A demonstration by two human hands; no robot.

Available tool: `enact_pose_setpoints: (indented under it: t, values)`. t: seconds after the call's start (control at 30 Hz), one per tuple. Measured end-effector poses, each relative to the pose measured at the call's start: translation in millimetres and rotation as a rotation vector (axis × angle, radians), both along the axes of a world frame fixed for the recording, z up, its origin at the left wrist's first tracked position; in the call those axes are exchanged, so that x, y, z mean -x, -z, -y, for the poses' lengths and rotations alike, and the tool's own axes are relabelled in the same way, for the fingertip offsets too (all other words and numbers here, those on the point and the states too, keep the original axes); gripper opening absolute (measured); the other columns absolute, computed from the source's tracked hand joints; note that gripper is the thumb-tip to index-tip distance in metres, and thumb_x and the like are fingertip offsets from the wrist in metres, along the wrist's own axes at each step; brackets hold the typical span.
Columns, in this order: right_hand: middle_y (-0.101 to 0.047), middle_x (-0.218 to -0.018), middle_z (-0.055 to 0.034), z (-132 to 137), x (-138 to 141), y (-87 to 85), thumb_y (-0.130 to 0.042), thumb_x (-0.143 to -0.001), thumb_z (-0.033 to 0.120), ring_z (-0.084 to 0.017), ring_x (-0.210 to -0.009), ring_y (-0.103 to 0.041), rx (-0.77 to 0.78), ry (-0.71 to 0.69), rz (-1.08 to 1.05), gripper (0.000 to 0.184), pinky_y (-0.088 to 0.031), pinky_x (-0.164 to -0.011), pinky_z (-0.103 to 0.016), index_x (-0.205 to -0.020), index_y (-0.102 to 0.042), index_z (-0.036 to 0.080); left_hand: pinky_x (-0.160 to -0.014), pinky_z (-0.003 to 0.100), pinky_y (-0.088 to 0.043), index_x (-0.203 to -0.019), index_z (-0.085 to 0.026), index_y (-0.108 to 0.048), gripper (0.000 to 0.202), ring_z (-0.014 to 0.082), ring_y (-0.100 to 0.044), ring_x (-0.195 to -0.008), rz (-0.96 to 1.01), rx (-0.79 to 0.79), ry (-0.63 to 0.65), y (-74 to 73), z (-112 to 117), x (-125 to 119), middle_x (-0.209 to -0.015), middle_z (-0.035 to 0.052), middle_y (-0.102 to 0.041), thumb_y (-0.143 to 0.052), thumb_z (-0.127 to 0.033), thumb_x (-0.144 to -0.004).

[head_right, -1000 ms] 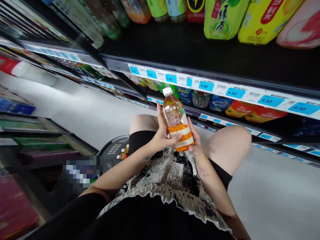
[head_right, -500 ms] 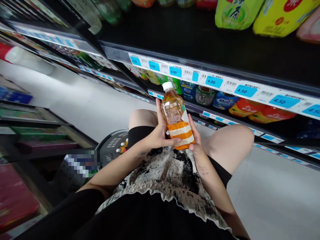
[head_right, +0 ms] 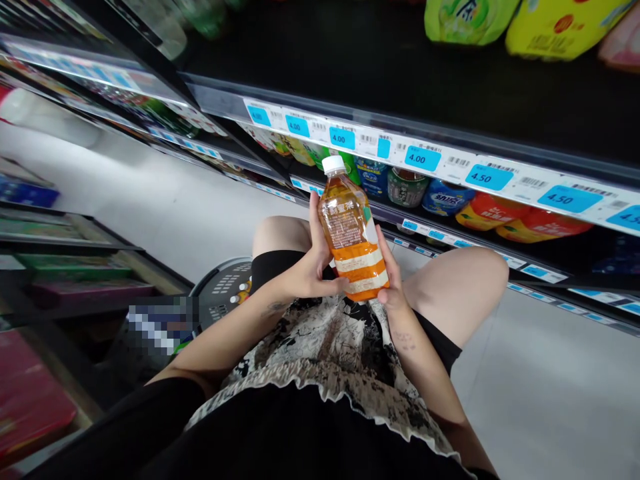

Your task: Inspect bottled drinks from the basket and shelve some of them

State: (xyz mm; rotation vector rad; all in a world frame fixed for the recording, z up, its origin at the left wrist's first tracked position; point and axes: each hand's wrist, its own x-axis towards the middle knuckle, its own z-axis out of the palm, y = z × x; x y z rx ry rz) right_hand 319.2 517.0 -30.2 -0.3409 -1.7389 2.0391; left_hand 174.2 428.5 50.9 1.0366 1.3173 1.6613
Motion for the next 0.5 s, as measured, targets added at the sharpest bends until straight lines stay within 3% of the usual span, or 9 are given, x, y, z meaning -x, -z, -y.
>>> enact_pose_setpoints:
  t: [0.2, 0.33, 0.4, 0.5]
  values:
    - [-0.031, -0.169, -0.0104, 0.9, -0.9, -2.5, -0.043, -0.055, 0.112, -0.039, -0.153, -0.034, 0.048, 0.068, -0.006, 0.147, -0.044, -0.12, -0.058, -0.169, -0.005, 0.028, -0.107, 0.063, -0.056, -0.158, -0.045, 0.029, 0.159, 0.0496, -0.038, -0.148, 0.042, 0.071, 0.095, -1.2, -3.5, 0.4, -0.174, 0.0105, -0.012, -0.099, -0.038, -0.064]
    - [-0.023, -0.172, -0.0101, -1.6, -4.6, -3.8, -0.059, -0.05, 0.108, -0.039, -0.155, -0.032, 0.134, 0.036, -0.06, 0.154, -0.038, -0.125, -0.059, -0.169, -0.001, 0.03, -0.115, 0.064, -0.049, -0.153, -0.043, 0.038, 0.157, 0.0482, -0.034, -0.151, -0.041, 0.082, 0.146, -4.9, -0.4, -2.2, -0.174, 0.0111, -0.005, -0.095, -0.042, -0.07]
    - [-0.019, -0.174, -0.0094, -1.7, -12.7, -12.3, -0.072, -0.048, 0.1, -0.039, -0.158, -0.026, 0.141, 0.024, -0.115, 0.155, -0.032, -0.128, -0.058, -0.169, -0.005, 0.031, -0.12, 0.065, -0.041, -0.149, -0.041, 0.044, 0.154, 0.0464, -0.029, -0.154, -0.069, 0.064, 0.176, -12.7, 6.7, -4.4, -0.175, 0.0121, -0.001, -0.091, -0.041, -0.076]
    - [-0.02, -0.173, -0.0103, -1.4, -27.8, -39.8, -0.091, -0.052, 0.078, -0.037, -0.159, -0.023, 0.07, -0.04, -0.137, 0.15, -0.025, -0.131, -0.056, -0.169, -0.01, 0.03, -0.126, 0.063, -0.031, -0.148, -0.037, 0.047, 0.152, 0.0437, -0.021, -0.158, -0.104, 0.012, 0.186, -34.8, 22.8, -6.6, -0.175, 0.0134, 0.007, -0.088, -0.036, -0.078]
